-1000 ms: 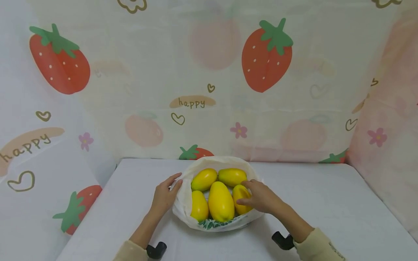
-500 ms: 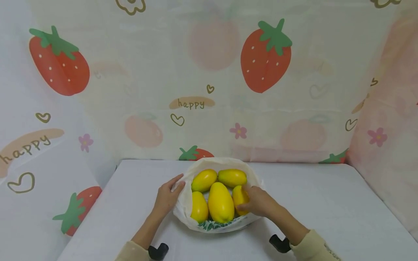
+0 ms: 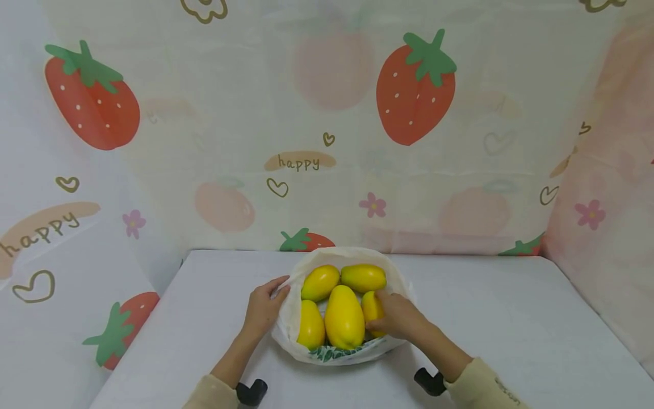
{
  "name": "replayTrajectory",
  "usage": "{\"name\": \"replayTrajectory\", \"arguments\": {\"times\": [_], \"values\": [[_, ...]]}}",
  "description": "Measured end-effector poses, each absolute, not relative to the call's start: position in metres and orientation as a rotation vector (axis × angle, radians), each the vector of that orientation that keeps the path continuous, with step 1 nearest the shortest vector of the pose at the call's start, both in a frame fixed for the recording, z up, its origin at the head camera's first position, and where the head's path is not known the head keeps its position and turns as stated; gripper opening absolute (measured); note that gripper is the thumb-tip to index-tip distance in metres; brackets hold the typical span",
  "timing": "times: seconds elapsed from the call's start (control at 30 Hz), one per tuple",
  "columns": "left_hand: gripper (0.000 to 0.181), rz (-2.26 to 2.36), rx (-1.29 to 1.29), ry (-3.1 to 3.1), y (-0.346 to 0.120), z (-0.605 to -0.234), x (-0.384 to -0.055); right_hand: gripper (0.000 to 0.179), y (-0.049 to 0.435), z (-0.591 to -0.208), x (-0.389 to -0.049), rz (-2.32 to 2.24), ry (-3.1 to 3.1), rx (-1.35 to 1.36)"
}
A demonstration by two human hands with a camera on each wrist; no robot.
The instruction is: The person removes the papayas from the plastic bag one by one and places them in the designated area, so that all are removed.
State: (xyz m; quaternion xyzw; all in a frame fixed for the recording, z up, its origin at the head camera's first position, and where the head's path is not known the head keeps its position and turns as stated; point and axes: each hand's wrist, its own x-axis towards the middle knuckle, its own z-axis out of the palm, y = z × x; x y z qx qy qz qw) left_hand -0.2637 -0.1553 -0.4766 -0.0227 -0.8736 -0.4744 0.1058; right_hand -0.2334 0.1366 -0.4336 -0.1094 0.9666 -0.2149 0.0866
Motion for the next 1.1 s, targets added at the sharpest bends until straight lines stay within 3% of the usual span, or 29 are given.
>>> {"name": "replayTrajectory", "arguments": {"times": [0.57, 1.1], "values": [[0.034, -1.391, -0.044, -2.565, -0.157, -0.477, -0.263, 0.071, 0.134, -0.432, -0.240, -0.655, 2.835, -0.169], [0.032, -1.398, -0.072, -2.526, -0.158, -0.474, -0.260, 0.067, 0.137, -0.413, -0.240, -0.650, 2.862, -0.220]]}}
